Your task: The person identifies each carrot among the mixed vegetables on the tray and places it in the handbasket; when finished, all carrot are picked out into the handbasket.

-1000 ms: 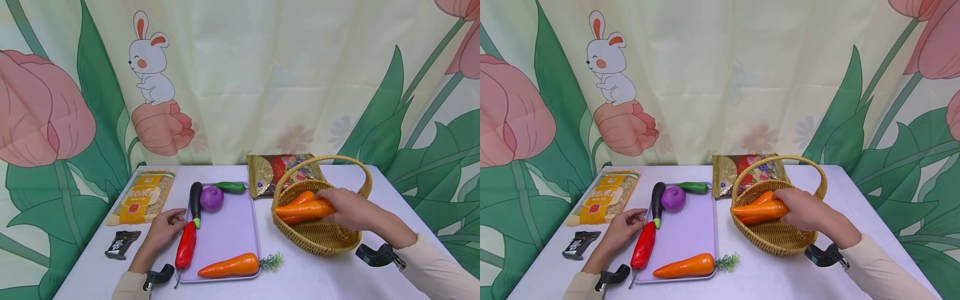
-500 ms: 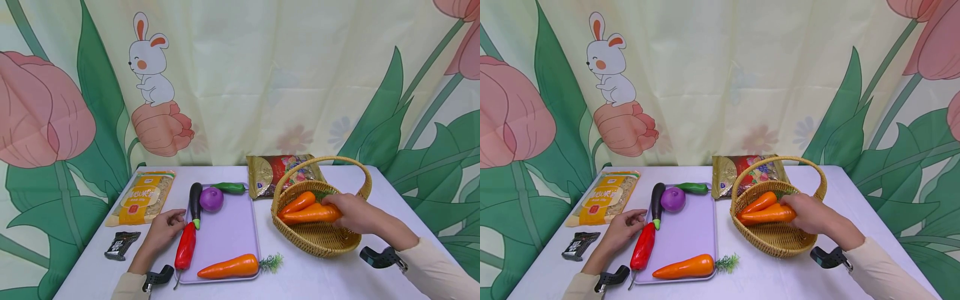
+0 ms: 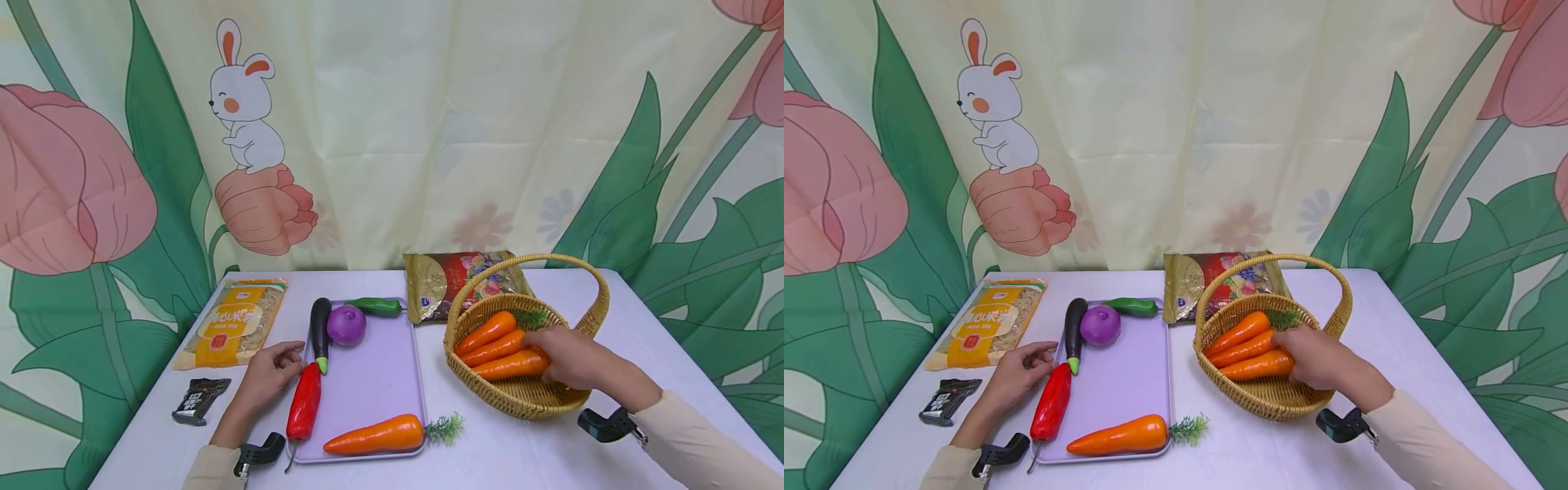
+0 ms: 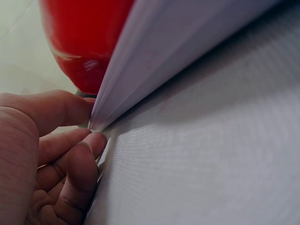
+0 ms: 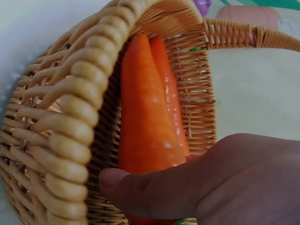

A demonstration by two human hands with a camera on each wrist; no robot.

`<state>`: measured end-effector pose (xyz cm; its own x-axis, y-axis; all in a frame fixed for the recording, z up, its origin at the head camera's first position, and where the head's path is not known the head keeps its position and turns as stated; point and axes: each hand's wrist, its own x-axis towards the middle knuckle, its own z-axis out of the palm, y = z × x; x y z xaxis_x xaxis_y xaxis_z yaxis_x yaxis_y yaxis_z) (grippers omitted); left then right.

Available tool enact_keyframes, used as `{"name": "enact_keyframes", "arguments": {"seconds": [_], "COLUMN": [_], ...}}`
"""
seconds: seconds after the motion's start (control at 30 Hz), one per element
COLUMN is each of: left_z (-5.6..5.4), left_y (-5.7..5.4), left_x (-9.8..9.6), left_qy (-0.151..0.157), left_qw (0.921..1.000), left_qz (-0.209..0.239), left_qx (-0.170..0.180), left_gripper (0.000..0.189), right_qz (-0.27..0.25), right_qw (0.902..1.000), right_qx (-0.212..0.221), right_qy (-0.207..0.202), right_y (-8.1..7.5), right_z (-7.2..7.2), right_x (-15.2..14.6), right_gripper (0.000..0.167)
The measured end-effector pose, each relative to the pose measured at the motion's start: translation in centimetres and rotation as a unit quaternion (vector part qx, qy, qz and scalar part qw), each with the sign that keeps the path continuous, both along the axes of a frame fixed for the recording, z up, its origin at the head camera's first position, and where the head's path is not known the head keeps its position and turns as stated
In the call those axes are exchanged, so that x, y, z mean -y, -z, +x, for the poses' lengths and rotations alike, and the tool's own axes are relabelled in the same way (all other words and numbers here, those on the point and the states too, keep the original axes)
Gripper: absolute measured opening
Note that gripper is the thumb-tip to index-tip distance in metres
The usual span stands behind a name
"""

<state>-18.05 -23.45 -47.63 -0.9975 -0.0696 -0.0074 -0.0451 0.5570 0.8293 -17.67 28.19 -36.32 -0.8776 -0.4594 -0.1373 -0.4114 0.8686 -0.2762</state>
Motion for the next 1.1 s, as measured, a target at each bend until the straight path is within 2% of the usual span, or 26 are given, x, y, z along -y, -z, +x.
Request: {"name": "enact_keyframes", "arguments": {"seconds": [0.3,0.57,0.8,1.1], "left_z": [-0.1,-0.1,0.0,0.0], "left_y": [-0.1,0.0,-0.1,-0.1], "left_x": [0.1,0.1,-0.1,0.0], "left_qy": [-0.001,-0.002,-0.002,-0.001], "left_qw": [0.9999,1.0,1.0,1.0], "left_qz": [-0.013,-0.008,-0.001,0.006], "left_qx": [-0.006,-0.003,0.001,0.004], "left_gripper": [0.041,0.041,0.041,0.041], "right_qz": [-0.011,-0.015,-0.035,-0.026], "right_qw": [0.9998,0.9999,0.9992,0.9996], "right_qx": [-0.017,0.002,0.007,-0.008], "right_qy": [0.0,-0.002,0.018,0.005], "right_y": [0.7,1.4,1.1,0.2], "right_z": [-0.2,-0.3,-0.2,-0.1], "right_x": [0.0,0.1,-0.2,-0.5], "right_gripper": [0.046,0.043,0.042,0.037]}}
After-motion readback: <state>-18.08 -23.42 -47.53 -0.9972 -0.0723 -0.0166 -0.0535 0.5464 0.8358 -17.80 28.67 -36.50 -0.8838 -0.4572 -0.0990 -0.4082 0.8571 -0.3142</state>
